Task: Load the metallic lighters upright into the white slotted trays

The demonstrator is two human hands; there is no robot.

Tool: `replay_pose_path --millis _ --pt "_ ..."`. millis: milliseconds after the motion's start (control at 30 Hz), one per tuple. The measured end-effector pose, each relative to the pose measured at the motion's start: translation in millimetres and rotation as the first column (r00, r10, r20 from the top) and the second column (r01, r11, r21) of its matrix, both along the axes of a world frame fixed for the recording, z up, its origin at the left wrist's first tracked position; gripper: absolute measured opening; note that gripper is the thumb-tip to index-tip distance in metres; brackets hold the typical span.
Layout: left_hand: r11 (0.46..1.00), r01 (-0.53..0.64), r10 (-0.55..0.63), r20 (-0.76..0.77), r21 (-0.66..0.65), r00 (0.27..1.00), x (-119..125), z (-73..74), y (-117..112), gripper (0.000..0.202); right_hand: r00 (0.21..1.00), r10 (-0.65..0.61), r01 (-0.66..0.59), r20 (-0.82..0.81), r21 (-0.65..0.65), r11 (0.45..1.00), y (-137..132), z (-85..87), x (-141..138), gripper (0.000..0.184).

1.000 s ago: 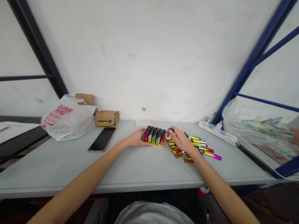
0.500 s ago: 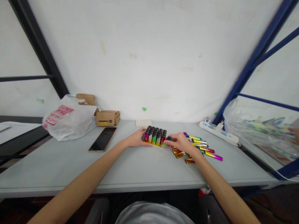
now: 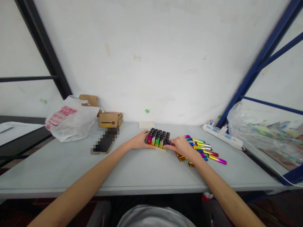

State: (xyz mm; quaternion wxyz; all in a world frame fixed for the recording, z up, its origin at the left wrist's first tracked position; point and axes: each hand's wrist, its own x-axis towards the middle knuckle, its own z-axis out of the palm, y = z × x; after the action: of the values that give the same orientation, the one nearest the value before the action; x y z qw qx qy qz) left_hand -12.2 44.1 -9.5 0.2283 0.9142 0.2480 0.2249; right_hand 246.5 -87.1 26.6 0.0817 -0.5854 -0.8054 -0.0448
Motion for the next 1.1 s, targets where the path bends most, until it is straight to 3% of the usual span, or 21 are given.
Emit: replay_pose_path --millis 100,233,433,567,767,967,1100 --pt "1.000 -0.007 0.007 -0.006 -0.002 1.000 0 2.0 -1 0.085 1.000 -0.007 0.006 -0.025 -0.035 0.999 0 -0.3 -7 0.064" --pt "0.999 -0.051 0.051 -0.011 0.013 0.999 1 2.9 -2 0.088 0.994 -0.021 0.026 -0.110 0.040 0.999 -1 1.3 -1 0.064" --pt "0.984 -0.157 0.156 0.009 0.084 0.988 7 -3.0 -4 0.083 0.922 -0.002 0.081 -0.387 0.186 0.979 6 -6.5 48 0.049" --pt "0.967 -0.207 0.207 0.015 0.147 0.978 17 -8.4 0 0.068 0.933 0.080 -0.024 -0.350 0.161 0.987 15 -20.7 73 0.047" --pt "0.931 -0.273 0.288 -0.028 0.241 0.957 52 -9.6 15 0.058 0.953 0.089 -0.097 -0.290 -0.013 0.995 15 -15.5 74 0.036" --pt "0.900 -0.364 0.378 -0.011 0.240 0.926 96 -8.4 32 0.065 0.946 0.097 -0.101 -0.309 0.004 0.995 16 -14.3 74 0.034" --pt "0.876 -0.424 0.431 0.023 0.229 0.902 118 -7.4 40 0.069 0.950 0.047 -0.030 -0.308 0.061 0.998 18 -20.7 73 0.029"
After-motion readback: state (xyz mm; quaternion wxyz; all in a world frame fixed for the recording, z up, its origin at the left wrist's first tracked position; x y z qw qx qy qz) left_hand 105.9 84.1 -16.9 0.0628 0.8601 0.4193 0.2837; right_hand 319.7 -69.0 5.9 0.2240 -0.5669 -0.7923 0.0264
